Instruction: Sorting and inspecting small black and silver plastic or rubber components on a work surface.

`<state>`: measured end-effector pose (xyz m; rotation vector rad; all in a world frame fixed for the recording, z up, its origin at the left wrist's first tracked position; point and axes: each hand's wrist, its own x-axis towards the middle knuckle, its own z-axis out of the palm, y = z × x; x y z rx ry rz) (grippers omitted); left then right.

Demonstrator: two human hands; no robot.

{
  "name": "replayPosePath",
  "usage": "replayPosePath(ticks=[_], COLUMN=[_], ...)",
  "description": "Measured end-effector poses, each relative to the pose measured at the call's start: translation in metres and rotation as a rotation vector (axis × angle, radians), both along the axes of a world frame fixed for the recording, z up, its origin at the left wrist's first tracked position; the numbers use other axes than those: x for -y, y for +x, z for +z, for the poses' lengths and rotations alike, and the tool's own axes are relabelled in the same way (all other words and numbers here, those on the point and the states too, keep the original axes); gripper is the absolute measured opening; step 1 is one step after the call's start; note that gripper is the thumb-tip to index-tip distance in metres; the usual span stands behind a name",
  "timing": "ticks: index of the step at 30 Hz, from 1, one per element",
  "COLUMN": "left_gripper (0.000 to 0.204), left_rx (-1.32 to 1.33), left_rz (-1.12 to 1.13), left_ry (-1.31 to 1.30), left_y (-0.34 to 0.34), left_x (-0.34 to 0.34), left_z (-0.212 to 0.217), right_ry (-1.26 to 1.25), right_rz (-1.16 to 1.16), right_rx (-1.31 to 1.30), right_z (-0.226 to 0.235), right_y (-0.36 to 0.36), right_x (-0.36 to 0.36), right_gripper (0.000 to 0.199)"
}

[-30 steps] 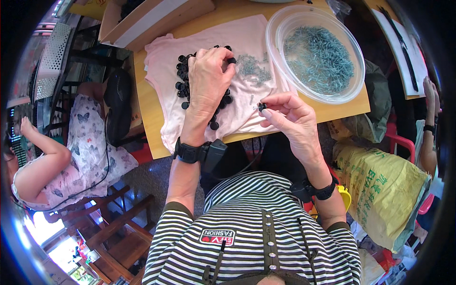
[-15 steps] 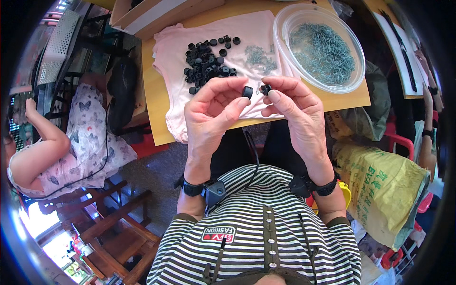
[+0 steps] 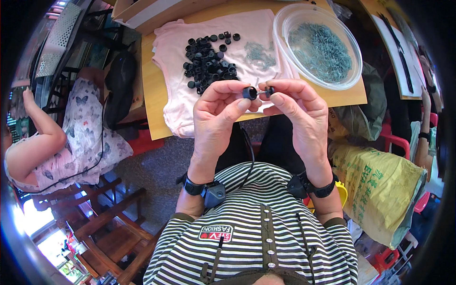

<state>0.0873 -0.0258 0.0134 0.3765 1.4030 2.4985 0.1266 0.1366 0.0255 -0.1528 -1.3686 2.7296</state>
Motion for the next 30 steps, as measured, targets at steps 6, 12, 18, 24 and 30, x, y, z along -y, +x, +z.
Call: replayPosePath(ticks=[6, 12, 18, 24, 30], left_gripper=[0.025, 0.027, 0.027, 0.027, 0.027], left_rx=[0.108, 0.073, -0.026, -0.085, -0.066], left_rz=[0.007, 0.034, 0.057, 0.055, 0.049], left_ry=[0.158, 0.083, -0.029, -0.091, -0.096], left_y=[0.002, 0.000, 0.002, 0.001, 0.000], left_x=[-0.004, -0.004, -0.005, -0.005, -0.004], left_z=[-0.004, -0.005, -0.001, -0.002, -0.004], right_ry=[0.473, 0.664, 0.744, 0.977, 0.934], right_rz=[-0.154, -0.211, -0.227, -0.284, -0.238], right_rx=[-0.272, -0.290, -0.294, -0.441, -0.365], right_z=[0.005, 0.009, 0.008, 0.001, 0.001], right_y=[-0.001, 0.000, -0.001, -0.003, 0.000], right_x=[0.006, 0.004, 0.003, -0.003, -0.003], right_gripper=[0.020, 0.020, 0.020, 0.026, 0.025])
